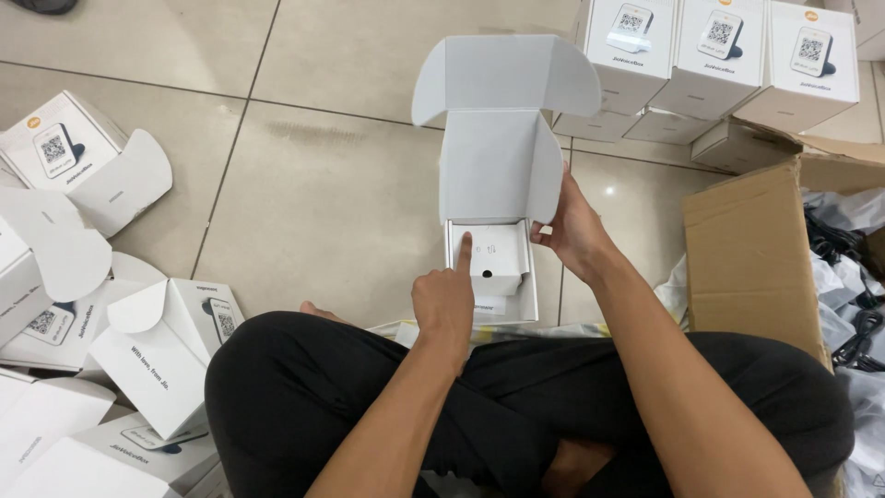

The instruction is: The person packs electronic devices, cables, and instruction sheets into white product boxes.

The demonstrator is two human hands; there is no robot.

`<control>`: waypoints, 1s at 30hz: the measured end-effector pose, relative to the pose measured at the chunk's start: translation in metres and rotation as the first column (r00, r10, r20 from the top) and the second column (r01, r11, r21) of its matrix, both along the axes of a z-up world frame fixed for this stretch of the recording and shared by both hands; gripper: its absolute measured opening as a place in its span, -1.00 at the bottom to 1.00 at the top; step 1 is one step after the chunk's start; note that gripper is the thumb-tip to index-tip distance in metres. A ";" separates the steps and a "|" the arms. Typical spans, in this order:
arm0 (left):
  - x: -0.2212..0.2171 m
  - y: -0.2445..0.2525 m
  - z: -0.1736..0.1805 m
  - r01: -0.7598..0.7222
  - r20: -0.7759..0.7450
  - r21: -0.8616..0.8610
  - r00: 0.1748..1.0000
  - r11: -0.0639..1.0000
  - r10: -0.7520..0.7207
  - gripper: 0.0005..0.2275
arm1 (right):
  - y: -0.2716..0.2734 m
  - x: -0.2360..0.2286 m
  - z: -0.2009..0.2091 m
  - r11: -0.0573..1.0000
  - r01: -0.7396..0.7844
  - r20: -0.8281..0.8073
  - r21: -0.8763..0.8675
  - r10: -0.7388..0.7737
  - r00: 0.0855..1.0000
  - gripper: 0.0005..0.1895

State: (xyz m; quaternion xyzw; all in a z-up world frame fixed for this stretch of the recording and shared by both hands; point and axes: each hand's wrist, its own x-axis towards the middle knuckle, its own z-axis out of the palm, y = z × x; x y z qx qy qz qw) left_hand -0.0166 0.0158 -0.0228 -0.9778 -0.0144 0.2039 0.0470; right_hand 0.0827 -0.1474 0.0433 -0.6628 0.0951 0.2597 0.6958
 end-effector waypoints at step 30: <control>-0.023 0.095 0.054 -0.273 -0.038 -0.411 0.958 0.870 0.283 -0.59 | -0.028 -0.069 0.012 0.976 0.004 0.270 -0.219 0.057 0.961 -0.20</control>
